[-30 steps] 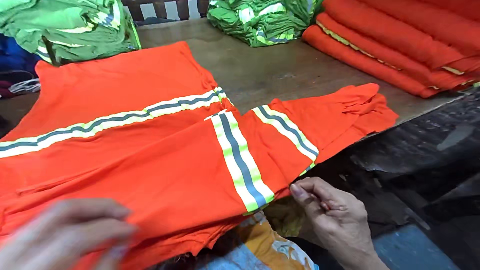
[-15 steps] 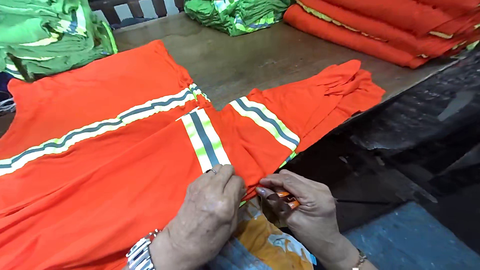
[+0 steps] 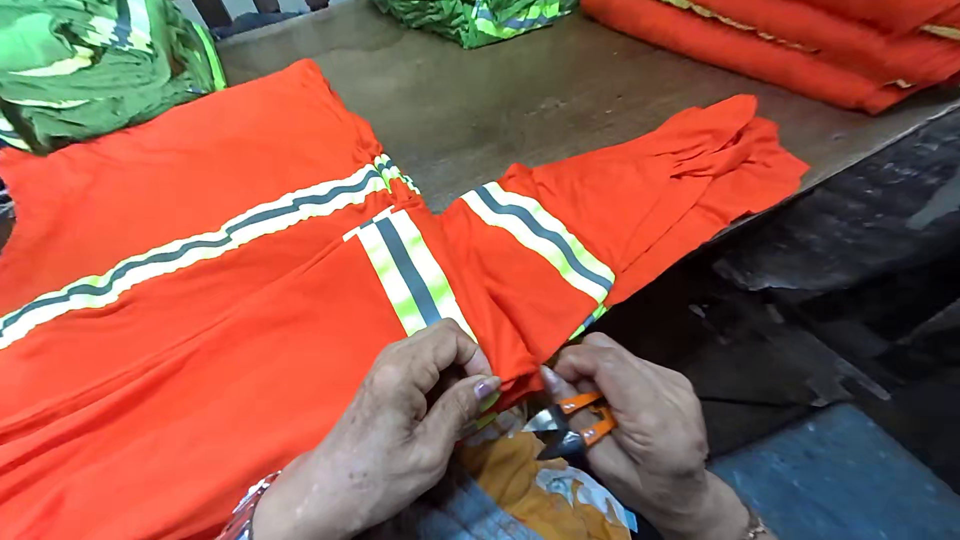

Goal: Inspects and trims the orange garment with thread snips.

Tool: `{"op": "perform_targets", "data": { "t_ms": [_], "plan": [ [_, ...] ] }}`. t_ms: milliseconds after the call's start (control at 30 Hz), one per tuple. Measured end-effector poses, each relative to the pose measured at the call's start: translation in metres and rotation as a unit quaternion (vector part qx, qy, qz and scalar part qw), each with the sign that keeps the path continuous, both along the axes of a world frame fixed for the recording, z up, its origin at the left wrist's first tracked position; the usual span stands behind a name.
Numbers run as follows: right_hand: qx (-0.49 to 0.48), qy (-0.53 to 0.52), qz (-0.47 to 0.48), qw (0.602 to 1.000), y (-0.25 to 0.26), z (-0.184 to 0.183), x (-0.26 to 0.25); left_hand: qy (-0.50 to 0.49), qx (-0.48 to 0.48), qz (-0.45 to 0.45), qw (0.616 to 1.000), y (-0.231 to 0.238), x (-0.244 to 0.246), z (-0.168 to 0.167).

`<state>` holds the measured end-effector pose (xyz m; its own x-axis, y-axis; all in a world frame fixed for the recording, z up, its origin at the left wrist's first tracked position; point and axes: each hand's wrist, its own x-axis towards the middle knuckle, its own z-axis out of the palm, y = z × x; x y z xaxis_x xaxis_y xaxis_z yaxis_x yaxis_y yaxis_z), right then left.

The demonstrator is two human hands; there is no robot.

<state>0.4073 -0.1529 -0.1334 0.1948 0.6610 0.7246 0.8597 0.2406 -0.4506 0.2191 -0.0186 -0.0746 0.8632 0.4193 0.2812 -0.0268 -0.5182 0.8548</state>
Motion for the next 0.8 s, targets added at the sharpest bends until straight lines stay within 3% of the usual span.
{"op": "perform_targets", "data": {
  "t_ms": [167,367,500,567,633,700,800],
  "plan": [
    [-0.019,0.051,0.009,0.998,-0.012,-0.007,-0.002,-0.018,0.024,-0.004,1.0,-0.009,0.007,-0.011],
    [0.054,0.011,-0.037,0.998,0.013,-0.004,-0.019,-0.035,-0.114,-0.023,0.993,0.003,0.003,0.002],
    [0.064,-0.036,-0.05,0.996,0.019,0.0,-0.019,-0.049,-0.148,-0.02,0.988,0.005,0.003,0.001],
    [0.059,-0.037,-0.074,0.995,0.018,0.0,-0.012,-0.051,-0.088,-0.009,0.995,-0.001,0.006,-0.002],
    [0.05,-0.04,-0.094,0.994,0.013,0.002,-0.002,-0.03,0.073,0.003,0.997,-0.005,0.008,-0.007],
    [0.036,-0.043,-0.1,0.993,0.005,-0.001,0.005,0.011,0.242,0.028,0.97,-0.006,0.007,-0.013],
    [0.002,-0.047,-0.092,0.995,-0.01,-0.016,0.004,0.017,0.296,0.04,0.954,-0.009,-0.001,-0.018]
  ]
}}
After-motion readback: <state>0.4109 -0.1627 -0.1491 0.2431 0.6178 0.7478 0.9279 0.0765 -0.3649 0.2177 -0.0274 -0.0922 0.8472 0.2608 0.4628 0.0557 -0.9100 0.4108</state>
